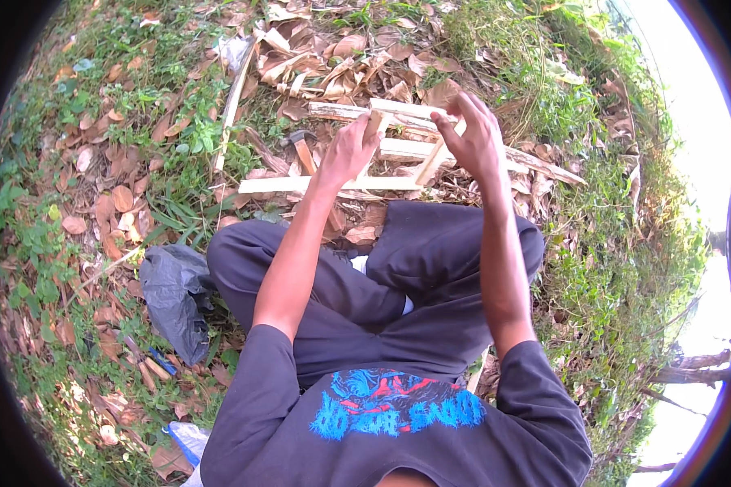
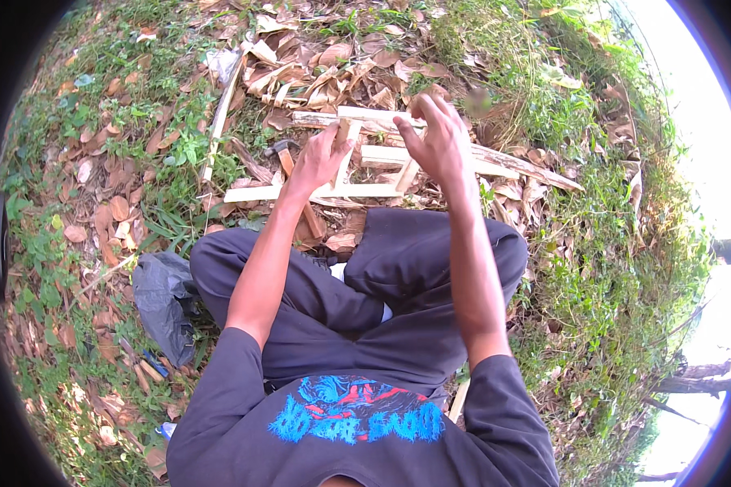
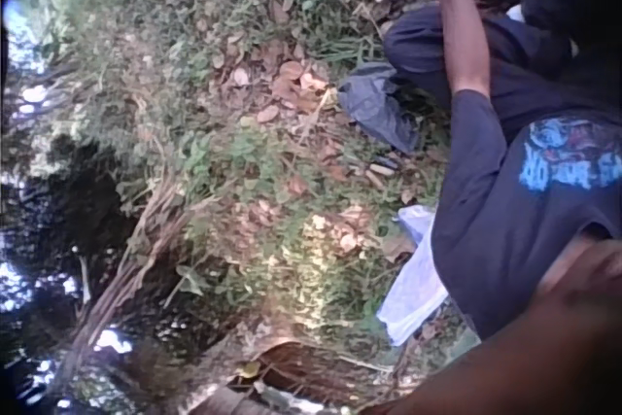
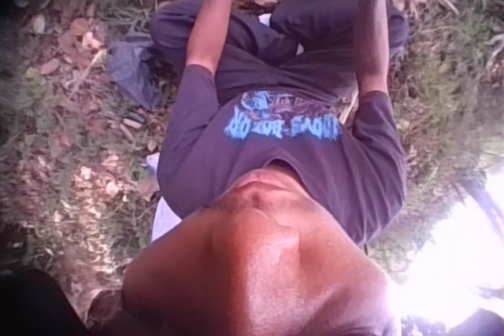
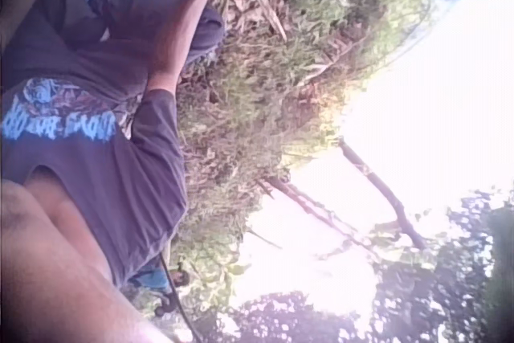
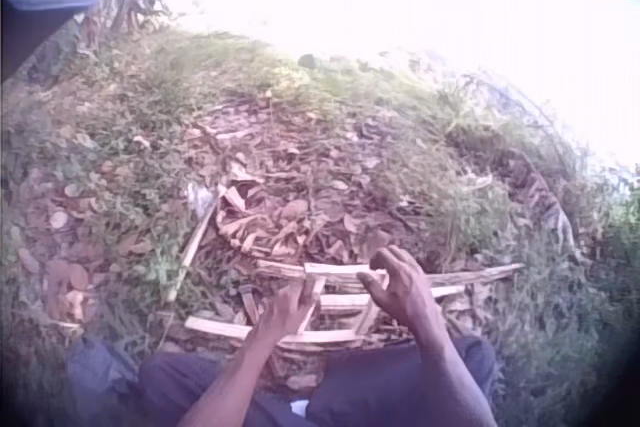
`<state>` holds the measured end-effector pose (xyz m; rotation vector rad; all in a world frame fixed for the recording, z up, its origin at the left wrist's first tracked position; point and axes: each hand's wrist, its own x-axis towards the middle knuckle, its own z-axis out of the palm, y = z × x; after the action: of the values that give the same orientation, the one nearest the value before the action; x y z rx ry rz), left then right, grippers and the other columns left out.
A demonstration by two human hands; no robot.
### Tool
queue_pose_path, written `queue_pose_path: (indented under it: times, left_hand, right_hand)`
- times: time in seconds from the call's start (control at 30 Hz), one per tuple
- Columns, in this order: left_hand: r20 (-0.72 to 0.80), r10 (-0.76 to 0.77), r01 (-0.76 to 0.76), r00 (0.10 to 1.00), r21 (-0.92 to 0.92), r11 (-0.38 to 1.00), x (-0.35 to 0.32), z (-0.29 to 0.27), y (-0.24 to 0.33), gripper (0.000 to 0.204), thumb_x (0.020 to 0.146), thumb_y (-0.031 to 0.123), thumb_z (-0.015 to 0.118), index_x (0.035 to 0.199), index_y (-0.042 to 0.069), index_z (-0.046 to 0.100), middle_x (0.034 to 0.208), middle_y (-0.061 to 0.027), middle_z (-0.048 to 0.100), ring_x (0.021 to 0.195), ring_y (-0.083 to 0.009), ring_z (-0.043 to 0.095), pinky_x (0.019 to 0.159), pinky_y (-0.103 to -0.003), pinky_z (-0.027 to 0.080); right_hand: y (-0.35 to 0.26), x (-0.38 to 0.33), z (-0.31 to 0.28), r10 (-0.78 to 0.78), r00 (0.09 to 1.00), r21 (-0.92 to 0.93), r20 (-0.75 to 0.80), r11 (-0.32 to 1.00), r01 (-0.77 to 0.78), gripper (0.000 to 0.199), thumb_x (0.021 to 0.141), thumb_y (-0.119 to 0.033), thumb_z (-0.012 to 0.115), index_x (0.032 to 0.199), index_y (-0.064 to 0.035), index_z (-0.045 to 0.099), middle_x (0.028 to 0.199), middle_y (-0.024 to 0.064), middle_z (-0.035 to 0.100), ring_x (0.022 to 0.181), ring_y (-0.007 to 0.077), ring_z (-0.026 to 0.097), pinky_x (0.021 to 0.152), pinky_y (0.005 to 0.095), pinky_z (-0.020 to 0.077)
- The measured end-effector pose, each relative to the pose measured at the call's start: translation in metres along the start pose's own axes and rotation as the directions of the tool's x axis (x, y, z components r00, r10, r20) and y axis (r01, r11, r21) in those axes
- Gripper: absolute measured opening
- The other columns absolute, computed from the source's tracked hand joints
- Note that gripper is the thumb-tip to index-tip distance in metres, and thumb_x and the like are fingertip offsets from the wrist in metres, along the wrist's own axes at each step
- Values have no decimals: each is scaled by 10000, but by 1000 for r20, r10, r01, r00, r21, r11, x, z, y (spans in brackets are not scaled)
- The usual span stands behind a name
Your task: The person sits on the ground and uses a hammer to split a piece of light-colored wood into smaller slats. They repeatedly position the wood and strike it with the hammer, accumulating a pile of split wood pieces.
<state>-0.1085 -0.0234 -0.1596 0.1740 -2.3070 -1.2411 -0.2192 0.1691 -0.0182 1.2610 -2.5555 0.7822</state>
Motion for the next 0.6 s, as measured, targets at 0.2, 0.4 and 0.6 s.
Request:
queue_pose_path:
  times: [0.2, 0.4, 0.6]
  left_hand:
    - [94, -27, 33, 995, -61, 998, 19, 14, 9, 510, 981, 403, 593, 1272, -14, 548, 969, -236, 689, 880, -371, 684, 782, -432, 508]
    - [66, -77, 81, 995, -56, 995, 2, 31, -4, 566, 982, 406, 593, 1332, -32, 517, 1022, -267, 668, 921, -380, 672, 801, -423, 503]
    - [25, -29, 30, 999, -67, 997, 6, 40, -3, 569, 984, 396, 587, 1354, -30, 507, 1092, -267, 667, 961, -358, 682, 817, -417, 507]
  right_hand:
    - [51, 38, 31, -84, 883, 72, 462, 996, 57, 446, 958, -418, 612, 1208, -48, 609, 1004, 175, 713, 858, 320, 702, 784, 410, 549]
    - [73, 12, 68, -46, 904, 162, 426, 986, -26, 477, 951, -446, 603, 1208, -45, 619, 1047, 238, 687, 1016, 402, 654, 872, 469, 515]
    - [78, 15, 58, -16, 883, 187, 469, 979, -82, 449, 959, -430, 602, 1169, -35, 644, 976, 226, 686, 949, 362, 670, 820, 455, 503]
